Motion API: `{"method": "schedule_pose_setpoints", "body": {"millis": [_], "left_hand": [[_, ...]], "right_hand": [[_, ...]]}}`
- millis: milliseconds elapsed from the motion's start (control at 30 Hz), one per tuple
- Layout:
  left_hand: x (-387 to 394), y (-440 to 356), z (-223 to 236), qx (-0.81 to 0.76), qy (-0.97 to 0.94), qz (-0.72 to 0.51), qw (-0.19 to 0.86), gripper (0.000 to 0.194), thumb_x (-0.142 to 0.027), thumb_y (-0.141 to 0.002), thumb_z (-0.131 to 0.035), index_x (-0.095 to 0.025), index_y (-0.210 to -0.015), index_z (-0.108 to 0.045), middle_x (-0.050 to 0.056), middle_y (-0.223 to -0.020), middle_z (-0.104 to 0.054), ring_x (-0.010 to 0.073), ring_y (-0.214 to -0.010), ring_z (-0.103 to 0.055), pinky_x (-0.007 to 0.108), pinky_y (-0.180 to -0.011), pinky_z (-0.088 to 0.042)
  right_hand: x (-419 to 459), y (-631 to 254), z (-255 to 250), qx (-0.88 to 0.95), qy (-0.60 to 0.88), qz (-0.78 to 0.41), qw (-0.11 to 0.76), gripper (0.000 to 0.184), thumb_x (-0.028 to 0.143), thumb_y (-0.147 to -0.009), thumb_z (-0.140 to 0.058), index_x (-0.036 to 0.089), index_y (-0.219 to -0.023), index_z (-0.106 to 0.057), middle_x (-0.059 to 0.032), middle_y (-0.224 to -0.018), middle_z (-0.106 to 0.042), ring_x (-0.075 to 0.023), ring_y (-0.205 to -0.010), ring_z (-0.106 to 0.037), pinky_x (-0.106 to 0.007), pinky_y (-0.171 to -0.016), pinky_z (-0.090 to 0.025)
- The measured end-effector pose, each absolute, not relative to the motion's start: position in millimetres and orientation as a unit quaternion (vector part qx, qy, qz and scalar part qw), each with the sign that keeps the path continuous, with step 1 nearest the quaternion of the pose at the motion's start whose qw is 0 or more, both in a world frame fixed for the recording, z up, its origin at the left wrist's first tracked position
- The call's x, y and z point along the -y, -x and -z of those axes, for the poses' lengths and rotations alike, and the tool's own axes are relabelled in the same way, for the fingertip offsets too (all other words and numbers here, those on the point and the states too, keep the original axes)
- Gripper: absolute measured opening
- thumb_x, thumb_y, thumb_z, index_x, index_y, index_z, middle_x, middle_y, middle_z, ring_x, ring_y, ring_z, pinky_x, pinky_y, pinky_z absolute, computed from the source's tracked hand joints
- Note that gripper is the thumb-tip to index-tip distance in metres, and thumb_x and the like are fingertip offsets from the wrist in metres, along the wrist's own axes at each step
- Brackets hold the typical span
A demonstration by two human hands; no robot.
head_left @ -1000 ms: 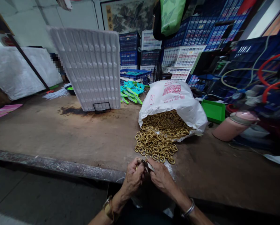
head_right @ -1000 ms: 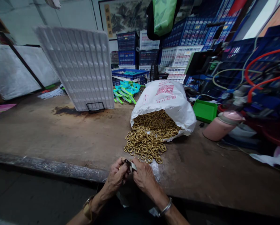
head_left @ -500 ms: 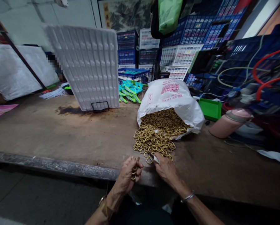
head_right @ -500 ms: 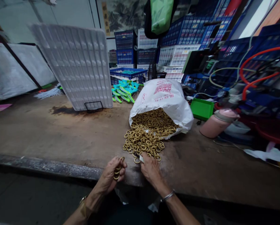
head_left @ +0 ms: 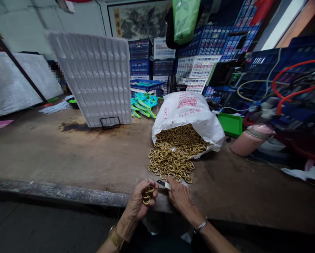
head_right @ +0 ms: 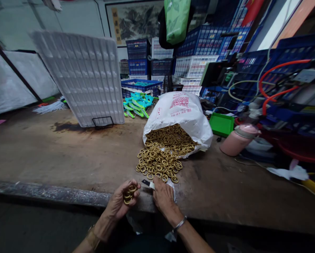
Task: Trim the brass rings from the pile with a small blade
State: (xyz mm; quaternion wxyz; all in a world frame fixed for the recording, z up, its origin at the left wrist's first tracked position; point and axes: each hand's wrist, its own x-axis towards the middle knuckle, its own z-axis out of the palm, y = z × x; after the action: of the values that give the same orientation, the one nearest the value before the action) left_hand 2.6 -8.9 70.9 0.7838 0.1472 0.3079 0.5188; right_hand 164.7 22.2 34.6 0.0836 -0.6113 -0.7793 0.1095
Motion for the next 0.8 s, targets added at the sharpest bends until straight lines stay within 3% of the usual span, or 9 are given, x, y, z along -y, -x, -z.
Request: {"method": "schedule_pose_setpoints", "body": {"millis": [133,233,367,433,533,700,800], "left_hand": [[8.2,-6.4,-62.5,-0.343,-0.137,-0.53,0.763,0.024,-0.031,-0.066,-0.066,-0.013,-0.069,-0.051,0.003,-0.07,-0.057,0.0077,-0.056,-0.052,0.012,-0.037,-0.029],[6.9,-12.0,-56.7,-0.4,-0.219,-0.533,0.713,0.026,-0.035,-0.066,-0.065,-0.015,-0.067,-0.048,-0.001,-0.061,-0.054,0.0066,-0.049,-0.049,0.013,-0.035,-0.031],[4.3,-18.9,-54.8,-0.484,-0.35,-0.508,0.621,0.032,-0.041,-0.069,-0.059,-0.016,-0.085,-0.05,-0.007,-0.047,-0.049,0.0039,-0.033,-0.036,0.014,-0.031,-0.026],[3.4,-21.5,-57.6,-0.5,-0.388,-0.486,0.602,0.036,-0.042,-0.069,-0.057,-0.015,-0.092,-0.052,-0.008,-0.045,-0.047,0.0034,-0.03,-0.033,0.014,-0.03,-0.025],[3.1,-24.4,-63.0,-0.506,-0.407,-0.475,0.594,0.03,-0.041,-0.069,-0.056,-0.013,-0.082,-0.056,-0.007,-0.044,-0.046,0.0031,-0.031,-0.034,0.015,-0.032,-0.025],[2.8,-25.4,-61.4,-0.52,-0.386,-0.481,0.59,0.025,-0.04,-0.068,-0.057,-0.016,-0.069,-0.051,-0.008,-0.041,-0.044,0.003,-0.03,-0.033,0.014,-0.031,-0.025],[2.5,-25.7,-55.4,-0.513,-0.37,-0.495,0.596,0.029,-0.044,-0.068,-0.058,-0.016,-0.07,-0.049,-0.008,-0.042,-0.045,0.0033,-0.031,-0.034,0.014,-0.031,-0.026]], "right_hand": [[-27.7,-169.5,-29.9,0.752,0.623,-0.168,0.132,0.019,0.009,-0.074,-0.038,0.018,-0.084,-0.051,-0.0026,-0.074,-0.06,-0.0132,-0.064,-0.052,-0.023,-0.056,-0.027],[-34.2,-171.6,-35.2,0.715,0.606,-0.278,0.21,0.016,0.023,-0.079,-0.036,0.018,-0.069,-0.047,0.001,-0.062,-0.051,-0.0116,-0.059,-0.045,-0.022,-0.055,-0.029],[-33.6,-167.5,-53.3,0.644,0.538,-0.451,0.304,0.023,0.039,-0.076,-0.042,0.019,-0.066,-0.044,0.0046,-0.06,-0.042,-0.0094,-0.056,-0.038,-0.02,-0.052,-0.031],[-29.2,-163.4,-62.6,0.598,0.519,-0.533,0.299,0.023,0.04,-0.073,-0.046,0.019,-0.068,-0.045,0.0062,-0.057,-0.04,-0.0078,-0.052,-0.035,-0.019,-0.048,-0.029],[-23.5,-157.5,-71.4,0.541,0.498,-0.619,0.276,0.023,0.041,-0.071,-0.049,0.019,-0.068,-0.044,0.0086,-0.052,-0.034,-0.0054,-0.045,-0.027,-0.018,-0.042,-0.023],[-22.9,-151.9,-72.0,0.499,0.508,-0.644,0.278,0.029,0.047,-0.068,-0.052,0.021,-0.068,-0.04,0.0115,-0.047,-0.026,-0.0039,-0.039,-0.02,-0.018,-0.038,-0.016],[-23.7,-150.6,-69.4,0.475,0.504,-0.663,0.283,0.032,0.051,-0.07,-0.048,0.021,-0.068,-0.038,0.0113,-0.047,-0.03,-0.0036,-0.038,-0.019,-0.017,-0.036,-0.015]]}}
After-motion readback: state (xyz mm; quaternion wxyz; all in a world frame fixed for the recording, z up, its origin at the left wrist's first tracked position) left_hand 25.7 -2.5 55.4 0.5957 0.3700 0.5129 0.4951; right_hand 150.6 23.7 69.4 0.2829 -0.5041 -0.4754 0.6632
